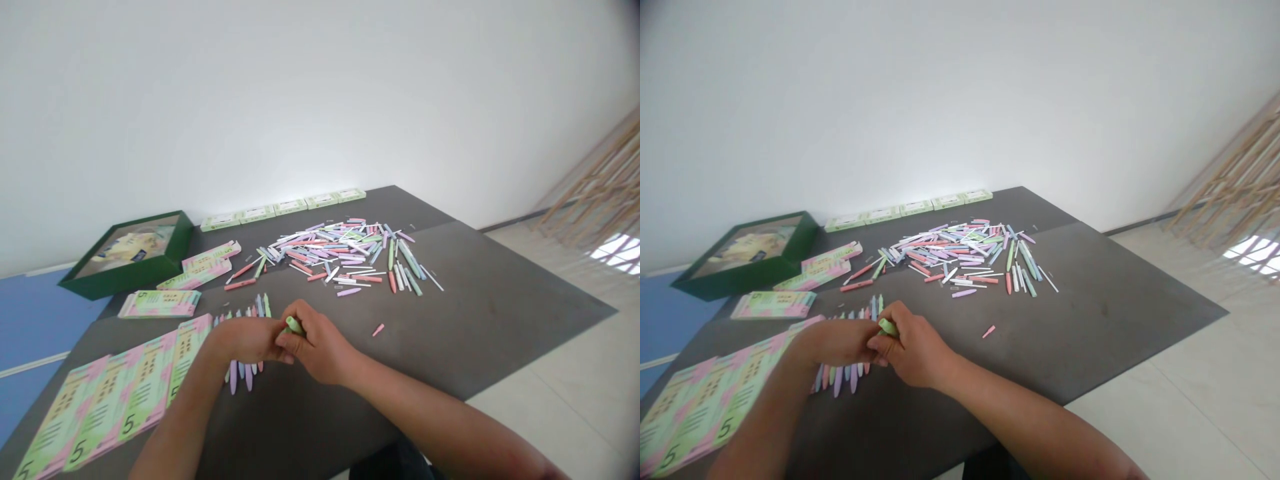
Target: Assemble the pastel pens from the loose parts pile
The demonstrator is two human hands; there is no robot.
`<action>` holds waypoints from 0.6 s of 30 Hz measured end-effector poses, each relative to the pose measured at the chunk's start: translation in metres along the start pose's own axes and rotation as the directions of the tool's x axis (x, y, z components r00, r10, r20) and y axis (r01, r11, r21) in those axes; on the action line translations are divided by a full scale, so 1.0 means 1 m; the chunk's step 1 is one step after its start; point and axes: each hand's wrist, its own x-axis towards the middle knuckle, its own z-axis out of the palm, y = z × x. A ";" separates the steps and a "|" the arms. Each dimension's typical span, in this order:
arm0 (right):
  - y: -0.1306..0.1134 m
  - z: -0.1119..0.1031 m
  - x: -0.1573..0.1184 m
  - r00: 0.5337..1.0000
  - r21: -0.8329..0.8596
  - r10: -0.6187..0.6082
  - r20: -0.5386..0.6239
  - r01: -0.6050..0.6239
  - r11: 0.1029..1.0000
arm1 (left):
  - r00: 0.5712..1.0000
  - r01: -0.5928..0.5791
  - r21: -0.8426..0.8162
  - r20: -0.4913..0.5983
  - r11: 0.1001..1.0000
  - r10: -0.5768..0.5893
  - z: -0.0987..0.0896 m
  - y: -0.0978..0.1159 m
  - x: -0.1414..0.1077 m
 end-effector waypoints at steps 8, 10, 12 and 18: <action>0.027 -0.068 0.005 0.995 -0.410 0.074 0.065 -0.041 0.911 | 0.996 0.073 -0.143 0.069 0.987 -0.064 0.001 -0.007 -0.012; 0.048 -0.097 0.013 0.969 -0.728 0.246 -0.008 -0.174 0.663 | 0.992 0.110 -0.142 0.082 0.984 -0.099 0.000 -0.006 -0.013; 0.069 -0.120 0.021 0.927 -0.866 0.373 -0.031 -0.211 0.453 | 0.988 0.134 -0.113 0.092 0.985 -0.124 -0.001 -0.004 -0.013; 0.101 -0.131 0.032 0.903 -0.919 0.425 0.066 -0.110 0.378 | 0.986 0.155 -0.098 0.081 0.983 -0.147 0.001 -0.003 -0.013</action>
